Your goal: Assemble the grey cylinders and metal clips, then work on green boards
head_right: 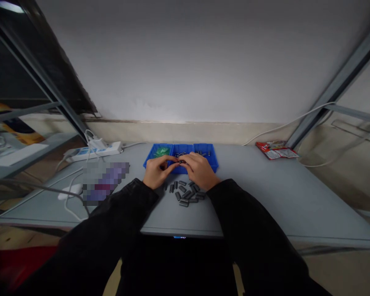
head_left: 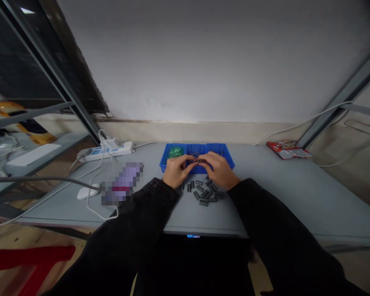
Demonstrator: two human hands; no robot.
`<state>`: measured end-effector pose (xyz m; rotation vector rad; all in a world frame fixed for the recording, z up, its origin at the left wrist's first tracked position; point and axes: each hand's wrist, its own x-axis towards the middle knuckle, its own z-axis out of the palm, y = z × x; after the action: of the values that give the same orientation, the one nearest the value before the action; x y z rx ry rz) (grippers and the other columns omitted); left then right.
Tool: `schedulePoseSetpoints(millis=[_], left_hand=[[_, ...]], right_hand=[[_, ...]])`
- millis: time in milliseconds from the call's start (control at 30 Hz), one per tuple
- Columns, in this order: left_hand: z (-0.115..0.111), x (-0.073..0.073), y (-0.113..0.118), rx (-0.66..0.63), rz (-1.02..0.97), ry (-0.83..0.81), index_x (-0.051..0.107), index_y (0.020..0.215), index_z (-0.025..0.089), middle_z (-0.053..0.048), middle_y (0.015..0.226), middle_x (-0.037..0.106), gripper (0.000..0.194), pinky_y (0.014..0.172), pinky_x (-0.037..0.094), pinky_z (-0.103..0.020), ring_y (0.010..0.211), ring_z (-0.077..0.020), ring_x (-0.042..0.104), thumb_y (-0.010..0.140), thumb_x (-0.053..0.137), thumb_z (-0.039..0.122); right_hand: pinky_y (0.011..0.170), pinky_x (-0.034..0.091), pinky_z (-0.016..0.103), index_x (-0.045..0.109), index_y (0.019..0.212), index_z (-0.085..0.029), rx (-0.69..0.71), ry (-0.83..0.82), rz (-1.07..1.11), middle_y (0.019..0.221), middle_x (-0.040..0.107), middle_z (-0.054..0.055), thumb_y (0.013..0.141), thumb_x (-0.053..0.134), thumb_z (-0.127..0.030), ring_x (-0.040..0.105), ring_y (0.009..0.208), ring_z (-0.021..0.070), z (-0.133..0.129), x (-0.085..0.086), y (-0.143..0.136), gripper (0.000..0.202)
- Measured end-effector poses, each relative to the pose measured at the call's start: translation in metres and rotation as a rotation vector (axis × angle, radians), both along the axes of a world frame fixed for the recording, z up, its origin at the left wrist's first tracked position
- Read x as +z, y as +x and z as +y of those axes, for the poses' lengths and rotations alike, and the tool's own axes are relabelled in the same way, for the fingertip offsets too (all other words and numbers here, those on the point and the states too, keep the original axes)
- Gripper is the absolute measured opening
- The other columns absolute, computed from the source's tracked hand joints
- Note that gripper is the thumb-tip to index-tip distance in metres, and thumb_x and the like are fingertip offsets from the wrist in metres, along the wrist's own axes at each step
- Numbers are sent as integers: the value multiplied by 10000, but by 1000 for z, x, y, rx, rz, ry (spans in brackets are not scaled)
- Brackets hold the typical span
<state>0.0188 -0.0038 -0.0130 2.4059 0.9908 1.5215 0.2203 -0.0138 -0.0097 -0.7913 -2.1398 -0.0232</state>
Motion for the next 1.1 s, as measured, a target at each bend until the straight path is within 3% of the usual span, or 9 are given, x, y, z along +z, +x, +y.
schedulePoseSetpoints(millis=[333,600,967,1033,1100], left_hand=[[-2,4,0,-54,-37,-64,754,1042,158,-27,778,752,184,564,505,-222,487,-77,563,921,704,288],[-4,0,2,-139,-105,-108,743,1058,143,-48,836,780,181,712,607,-256,637,-127,725,949,663,263],[-5,-2,2,-124,-116,-111,753,1041,149,-61,876,784,195,718,617,-268,679,-136,734,932,689,298],[-4,-2,2,-113,-125,-116,751,1042,150,-49,831,778,200,706,615,-268,656,-134,726,935,684,305],[-2,-2,2,-108,-140,-134,747,1045,151,-40,814,773,199,687,612,-261,636,-128,717,940,675,304]], right_hand=[[838,512,364,632,1028,-228,-99,-4,197,958,708,52,1009,515,-228,658,912,214,0,-2,-2,119],[791,471,348,610,999,-224,-133,-35,182,887,708,46,1021,509,-296,631,822,213,-1,-4,-3,126],[715,379,339,571,764,-222,-192,-60,72,704,660,21,1058,420,-354,554,684,192,-4,-1,-6,355],[748,392,349,598,825,-223,-172,-58,64,749,687,23,1053,434,-355,578,720,201,-4,-1,-5,310],[804,416,366,622,1012,-224,-140,-49,75,869,721,37,1038,472,-344,610,807,219,-4,-2,-5,194]])
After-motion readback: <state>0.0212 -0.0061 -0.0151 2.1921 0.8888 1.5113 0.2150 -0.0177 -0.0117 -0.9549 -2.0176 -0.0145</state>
